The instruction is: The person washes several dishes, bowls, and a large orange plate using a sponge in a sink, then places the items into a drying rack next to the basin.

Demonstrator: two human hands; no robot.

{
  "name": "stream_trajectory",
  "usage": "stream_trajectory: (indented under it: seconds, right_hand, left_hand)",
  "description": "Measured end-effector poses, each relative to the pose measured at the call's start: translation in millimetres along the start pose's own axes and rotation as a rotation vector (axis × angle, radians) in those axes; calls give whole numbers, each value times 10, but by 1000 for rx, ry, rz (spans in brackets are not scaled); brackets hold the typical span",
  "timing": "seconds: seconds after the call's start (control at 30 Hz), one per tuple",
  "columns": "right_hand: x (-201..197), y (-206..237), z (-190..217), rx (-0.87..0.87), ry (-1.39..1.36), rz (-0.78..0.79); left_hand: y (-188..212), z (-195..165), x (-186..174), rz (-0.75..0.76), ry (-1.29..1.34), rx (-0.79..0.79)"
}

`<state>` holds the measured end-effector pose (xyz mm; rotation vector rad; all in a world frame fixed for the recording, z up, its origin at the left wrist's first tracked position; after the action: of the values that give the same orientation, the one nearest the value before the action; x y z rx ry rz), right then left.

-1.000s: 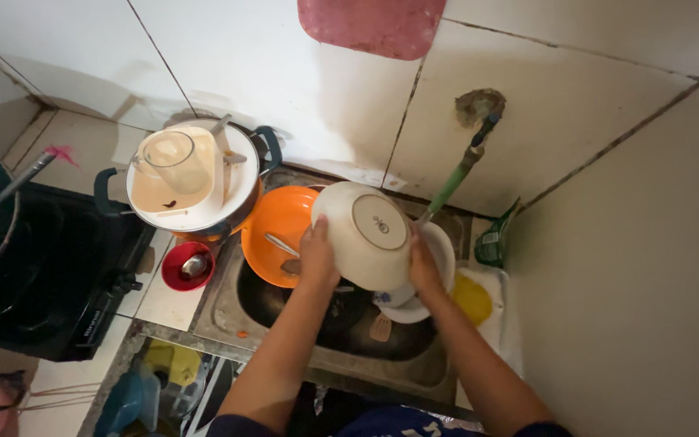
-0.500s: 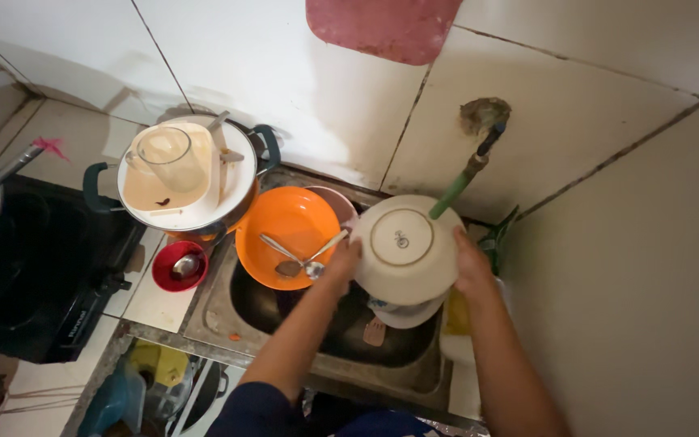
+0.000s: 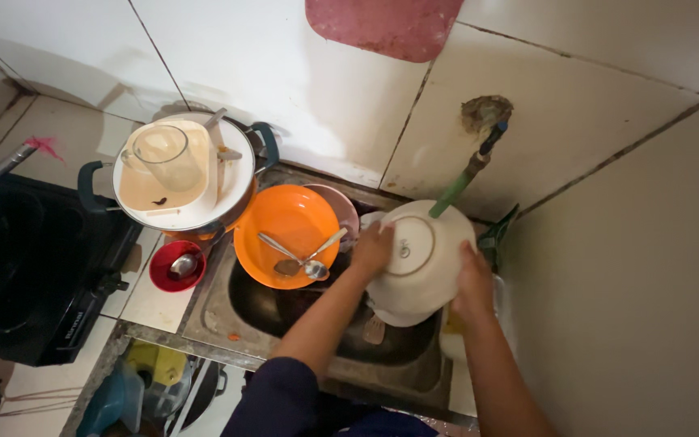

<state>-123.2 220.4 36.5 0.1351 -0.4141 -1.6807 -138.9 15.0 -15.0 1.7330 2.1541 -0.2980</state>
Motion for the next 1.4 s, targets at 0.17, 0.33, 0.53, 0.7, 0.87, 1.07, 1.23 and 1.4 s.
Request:
stream_trajectory:
  seconds: [0.17, 0.33, 0.53, 0.7, 0.87, 1.07, 1.23, 1.4]
  right_hand:
    - [86, 97, -52, 32, -64, 19]
    - [38, 70, 24, -23, -43, 31]
    - [76, 186, -5, 15, -59, 9]
    - [104, 229, 63, 75, -99, 32]
    - [2, 138, 83, 20, -10, -29]
    - [-41, 68, -109, 44, -119, -63]
    - [-149, -65, -79, 10, -76, -32]
    - [-194, -162, -62, -31, -84, -83]
  left_hand:
    - [203, -440, 235, -350, -418, 123]
    - [51, -324, 24, -74, -355, 148]
    - [150, -158, -8, -128, -382, -44]
    - [275, -433, 179, 23, -260, 130]
    - [106, -21, -87, 35, -189, 102]
    - [373, -188, 97, -269, -91, 207]
    - [543, -248, 1, -92, 51, 376]
    - [490, 229, 71, -99, -25, 141]
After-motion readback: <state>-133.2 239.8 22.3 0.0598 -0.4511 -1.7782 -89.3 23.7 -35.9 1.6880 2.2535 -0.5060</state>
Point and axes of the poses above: each hand's wrist, its own y-axis away from the middle knuckle, its own x-axis out of the palm, z = x × y, the point moved 4 cm from there along -y, towards the middle knuckle, and after that the axes turned 5 degrees about y, right-handed, at the moved point
